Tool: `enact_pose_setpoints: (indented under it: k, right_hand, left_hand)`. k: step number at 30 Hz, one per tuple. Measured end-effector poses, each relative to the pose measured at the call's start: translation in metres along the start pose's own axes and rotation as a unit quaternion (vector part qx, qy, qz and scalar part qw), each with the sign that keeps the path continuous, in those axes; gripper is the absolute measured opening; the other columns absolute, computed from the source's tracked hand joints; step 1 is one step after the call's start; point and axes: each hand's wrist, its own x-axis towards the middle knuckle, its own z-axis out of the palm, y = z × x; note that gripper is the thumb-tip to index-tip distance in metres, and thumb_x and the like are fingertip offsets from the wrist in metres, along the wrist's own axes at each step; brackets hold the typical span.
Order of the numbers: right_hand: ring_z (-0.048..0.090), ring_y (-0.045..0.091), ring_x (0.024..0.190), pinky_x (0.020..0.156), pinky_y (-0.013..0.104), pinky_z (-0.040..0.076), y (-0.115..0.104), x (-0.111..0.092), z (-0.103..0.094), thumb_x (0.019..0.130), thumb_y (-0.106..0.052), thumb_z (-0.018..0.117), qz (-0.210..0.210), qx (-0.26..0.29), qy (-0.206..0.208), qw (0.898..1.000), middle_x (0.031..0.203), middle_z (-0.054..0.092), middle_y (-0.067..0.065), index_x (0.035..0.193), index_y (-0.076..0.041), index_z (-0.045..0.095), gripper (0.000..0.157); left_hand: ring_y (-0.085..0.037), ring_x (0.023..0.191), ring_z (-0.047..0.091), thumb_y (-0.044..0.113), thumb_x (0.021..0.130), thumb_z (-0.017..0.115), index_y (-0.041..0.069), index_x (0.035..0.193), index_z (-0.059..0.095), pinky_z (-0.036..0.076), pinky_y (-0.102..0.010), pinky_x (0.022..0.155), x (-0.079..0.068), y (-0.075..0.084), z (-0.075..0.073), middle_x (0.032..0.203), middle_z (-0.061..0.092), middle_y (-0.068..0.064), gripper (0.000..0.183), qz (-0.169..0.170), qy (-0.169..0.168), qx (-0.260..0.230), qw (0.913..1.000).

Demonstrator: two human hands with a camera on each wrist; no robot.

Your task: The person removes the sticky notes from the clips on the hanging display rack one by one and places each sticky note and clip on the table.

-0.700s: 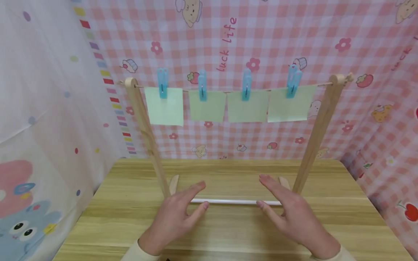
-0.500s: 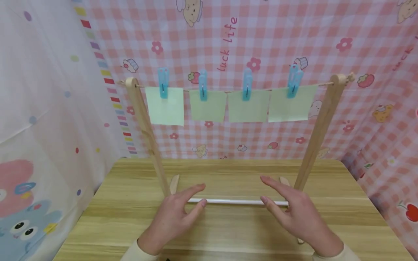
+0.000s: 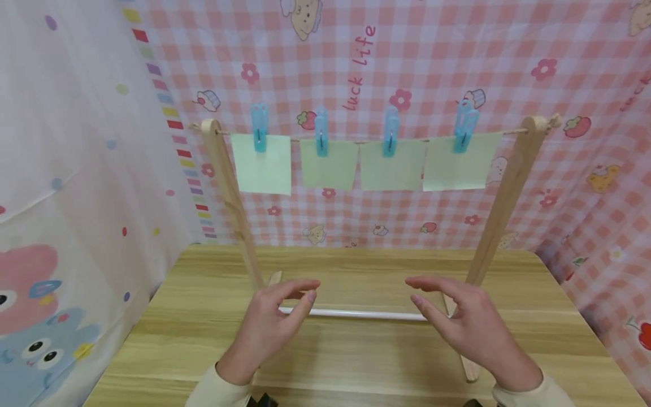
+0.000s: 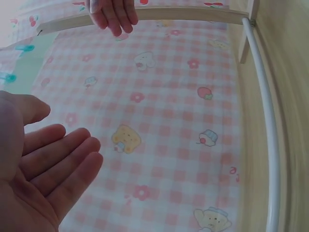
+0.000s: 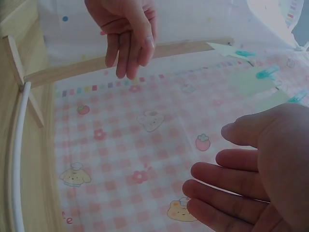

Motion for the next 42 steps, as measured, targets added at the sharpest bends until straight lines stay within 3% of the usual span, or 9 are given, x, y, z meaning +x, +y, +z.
enact_pose_setpoints:
  k: [4,11,15,29,37,42]
  right_hand:
    - [0.079,0.01,0.099,0.091,0.005,0.051,-0.004,0.007,-0.002,0.084,0.004,0.086,0.006,-0.005,-0.005,1.0,0.108,0.084,-0.002,0.119,-0.017,0.081,0.041]
    - [0.079,0.012,0.1,0.086,0.005,0.052,-0.01,0.021,-0.007,0.088,0.002,0.084,0.008,0.005,-0.019,1.0,0.109,0.084,-0.003,0.12,-0.019,0.081,0.038]
    - [0.078,0.009,0.101,0.091,0.005,0.05,-0.013,0.026,-0.01,0.09,0.002,0.083,0.011,0.016,-0.026,0.999,0.11,0.084,-0.004,0.12,-0.019,0.081,0.037]
    - [0.074,0.0,0.102,0.094,0.007,0.052,-0.015,0.039,-0.009,0.088,0.007,0.082,-0.004,0.053,-0.017,0.998,0.116,0.083,0.003,0.127,-0.014,0.078,0.044]
    - [0.075,0.001,0.101,0.092,0.007,0.052,-0.017,0.045,-0.01,0.088,0.007,0.082,-0.015,0.05,-0.021,0.998,0.114,0.083,0.002,0.127,-0.013,0.078,0.045]
    - [0.074,0.0,0.102,0.088,0.008,0.054,-0.019,0.051,-0.011,0.089,0.005,0.082,-0.017,0.05,-0.028,0.998,0.117,0.083,0.002,0.128,-0.014,0.078,0.044]
  left_hand:
    - [-0.017,0.089,0.081,-0.001,0.096,0.076,0.005,0.112,0.082,0.066,-0.026,0.079,0.005,0.0,-0.002,0.105,0.085,-0.006,0.018,0.008,0.022,0.003,0.9997]
    - [-0.019,0.093,0.081,-0.002,0.096,0.076,0.006,0.113,0.082,0.068,-0.035,0.085,0.012,-0.001,-0.005,0.108,0.084,-0.007,0.019,0.016,0.038,0.002,0.9991]
    - [-0.022,0.096,0.081,-0.002,0.096,0.076,0.005,0.112,0.081,0.067,-0.036,0.087,0.015,-0.001,-0.007,0.111,0.084,-0.008,0.019,0.016,0.047,0.002,0.9988]
    - [-0.022,0.107,0.079,0.006,0.101,0.074,0.008,0.118,0.08,0.065,-0.036,0.094,0.019,0.001,-0.017,0.116,0.083,-0.006,0.018,-0.084,0.028,-0.042,0.9952]
    - [-0.014,0.109,0.077,0.008,0.102,0.073,0.007,0.118,0.08,0.062,-0.03,0.096,0.023,0.001,-0.019,0.116,0.083,-0.006,0.018,-0.111,0.026,-0.052,0.9922]
    - [-0.016,0.11,0.077,0.011,0.102,0.074,0.009,0.119,0.08,0.062,-0.032,0.096,0.027,0.0,-0.02,0.117,0.083,-0.005,0.018,-0.126,0.022,-0.05,0.9905]
